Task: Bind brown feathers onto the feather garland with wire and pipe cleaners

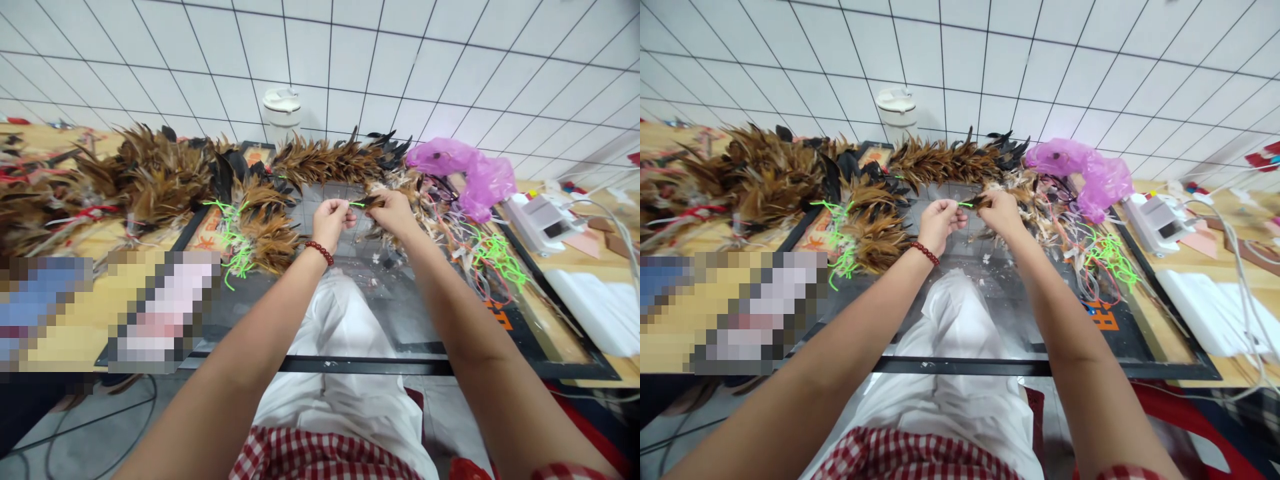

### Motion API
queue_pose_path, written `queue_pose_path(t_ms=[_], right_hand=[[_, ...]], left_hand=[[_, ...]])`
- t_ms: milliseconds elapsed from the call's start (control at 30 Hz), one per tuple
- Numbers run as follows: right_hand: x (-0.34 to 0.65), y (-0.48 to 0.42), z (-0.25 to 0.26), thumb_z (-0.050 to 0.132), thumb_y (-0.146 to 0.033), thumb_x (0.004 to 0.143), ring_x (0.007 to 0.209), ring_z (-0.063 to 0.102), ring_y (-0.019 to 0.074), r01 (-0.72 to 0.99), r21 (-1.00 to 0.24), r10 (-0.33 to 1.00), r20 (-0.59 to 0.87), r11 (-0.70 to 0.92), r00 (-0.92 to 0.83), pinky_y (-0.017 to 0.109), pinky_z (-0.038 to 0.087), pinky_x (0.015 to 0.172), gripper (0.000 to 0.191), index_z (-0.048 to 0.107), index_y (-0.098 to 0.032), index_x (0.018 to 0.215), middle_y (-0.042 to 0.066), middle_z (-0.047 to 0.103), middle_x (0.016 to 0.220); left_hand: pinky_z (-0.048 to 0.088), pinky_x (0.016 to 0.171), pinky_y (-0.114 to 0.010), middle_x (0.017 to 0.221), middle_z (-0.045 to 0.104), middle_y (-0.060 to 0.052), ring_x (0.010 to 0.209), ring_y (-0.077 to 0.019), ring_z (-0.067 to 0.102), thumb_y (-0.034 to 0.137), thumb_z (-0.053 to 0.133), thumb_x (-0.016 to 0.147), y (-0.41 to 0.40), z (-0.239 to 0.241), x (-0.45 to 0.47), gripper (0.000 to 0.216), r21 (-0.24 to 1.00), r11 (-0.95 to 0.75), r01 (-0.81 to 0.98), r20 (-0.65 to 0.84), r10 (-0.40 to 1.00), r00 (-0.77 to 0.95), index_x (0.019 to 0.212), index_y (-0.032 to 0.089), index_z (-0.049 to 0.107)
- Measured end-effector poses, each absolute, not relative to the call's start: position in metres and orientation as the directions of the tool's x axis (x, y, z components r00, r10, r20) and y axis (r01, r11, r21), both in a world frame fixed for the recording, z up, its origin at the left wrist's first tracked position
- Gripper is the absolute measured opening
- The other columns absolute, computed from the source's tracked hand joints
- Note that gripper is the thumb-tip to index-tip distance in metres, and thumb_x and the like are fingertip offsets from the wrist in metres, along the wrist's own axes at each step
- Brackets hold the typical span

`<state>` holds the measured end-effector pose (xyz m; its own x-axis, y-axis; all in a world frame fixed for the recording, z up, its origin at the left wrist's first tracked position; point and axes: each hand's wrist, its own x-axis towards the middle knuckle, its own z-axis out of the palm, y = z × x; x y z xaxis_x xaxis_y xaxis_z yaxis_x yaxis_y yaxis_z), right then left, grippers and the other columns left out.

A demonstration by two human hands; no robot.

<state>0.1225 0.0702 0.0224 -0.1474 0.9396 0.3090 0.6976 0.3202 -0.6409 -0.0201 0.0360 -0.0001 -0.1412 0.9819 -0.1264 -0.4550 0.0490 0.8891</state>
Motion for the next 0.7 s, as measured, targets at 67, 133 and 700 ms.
queue_pose_path(t_ms=[67,133,700], right_hand=[[0.122,0.069,0.023,0.059,-0.014,0.061,0.066,0.056,0.0167,0.704,-0.638,0.944,0.289,0.312,-0.157,0.027,0.043,0.065,0.023,0.073,-0.016,0.079,0.000,0.063,0.063],[0.121,0.067,0.024,0.060,-0.016,0.062,0.067,0.056,0.0164,0.681,-0.659,0.945,0.271,0.319,-0.181,0.027,0.043,0.066,0.021,0.072,-0.015,0.079,0.000,0.062,0.064],[0.100,0.063,0.053,0.058,-0.027,0.076,0.080,0.060,0.0178,0.442,-0.752,0.862,0.494,0.490,-0.116,0.032,0.049,0.075,0.016,0.066,-0.016,0.085,0.004,0.065,0.082]], left_hand=[[0.052,0.060,-0.023,0.066,0.058,0.001,0.055,-0.0086,0.060,0.024,0.069,0.077,0.036,0.000,-0.020,0.017,0.898,0.057,-0.437,-0.130,0.982,-0.139,0.078,0.016,0.055],[0.051,0.058,-0.022,0.062,0.057,0.002,0.053,-0.0080,0.059,0.023,0.067,0.078,0.037,0.000,-0.020,0.015,0.900,0.062,-0.431,-0.135,0.981,-0.140,0.076,0.015,0.054],[0.049,0.052,-0.021,0.098,0.059,-0.001,0.050,-0.0046,0.056,0.023,0.057,0.084,0.043,-0.016,-0.008,0.027,0.915,-0.064,-0.399,-0.098,0.923,-0.372,0.108,0.022,0.044]])
